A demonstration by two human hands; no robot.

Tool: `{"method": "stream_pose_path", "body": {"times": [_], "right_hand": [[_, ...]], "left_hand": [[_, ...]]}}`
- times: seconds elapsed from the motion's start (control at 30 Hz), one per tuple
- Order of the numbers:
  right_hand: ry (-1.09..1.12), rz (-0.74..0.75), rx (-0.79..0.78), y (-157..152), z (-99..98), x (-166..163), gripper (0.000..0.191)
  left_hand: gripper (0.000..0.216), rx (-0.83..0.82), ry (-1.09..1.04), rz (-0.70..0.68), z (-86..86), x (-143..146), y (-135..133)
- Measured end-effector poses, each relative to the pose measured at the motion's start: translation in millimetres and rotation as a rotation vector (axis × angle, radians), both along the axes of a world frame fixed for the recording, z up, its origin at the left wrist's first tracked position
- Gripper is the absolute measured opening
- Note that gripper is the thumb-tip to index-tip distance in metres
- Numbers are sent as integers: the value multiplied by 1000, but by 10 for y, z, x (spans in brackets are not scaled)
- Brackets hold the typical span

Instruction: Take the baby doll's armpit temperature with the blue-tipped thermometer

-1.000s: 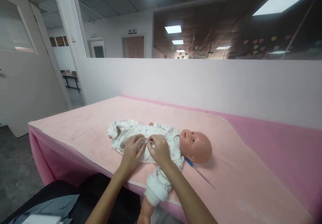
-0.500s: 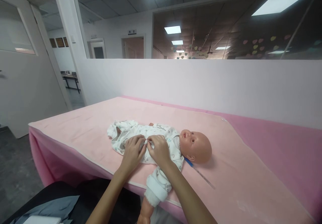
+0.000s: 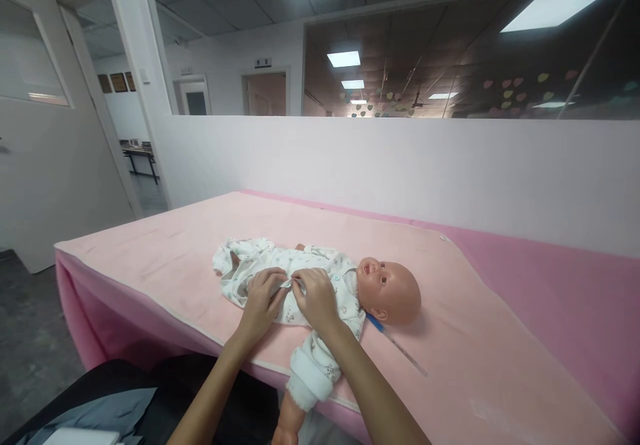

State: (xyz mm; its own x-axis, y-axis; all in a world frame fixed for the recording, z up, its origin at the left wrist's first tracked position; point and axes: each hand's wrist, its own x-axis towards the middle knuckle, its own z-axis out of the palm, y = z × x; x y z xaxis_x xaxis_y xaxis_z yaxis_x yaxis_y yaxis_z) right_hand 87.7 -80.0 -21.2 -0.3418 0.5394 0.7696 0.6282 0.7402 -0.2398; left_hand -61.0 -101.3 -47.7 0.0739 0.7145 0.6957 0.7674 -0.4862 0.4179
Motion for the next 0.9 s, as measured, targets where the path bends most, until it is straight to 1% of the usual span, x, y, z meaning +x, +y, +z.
{"method": "stream_pose_path", "body": {"times": [0.13,0.33,0.53,0.63,0.9], "right_hand": [[-13,8,-7,-3,-1,4,8],[-4,14,-14,2,-1,4,8],[-11,1,0,5,4,2,10],[-2,-4,-3,7,5,0,11],[15,13,-21,7,-5,3,10]], "left_hand": [[9,-28,-55,-10,28,-9,-19],[9,-71,-101,-26,41,-11,-23],[16,-88,-135,-47,64,-14,-50],[19,-82,-130,-58,67,-17,-58],[17,-55,-82,-21,25,-13,-20]]}}
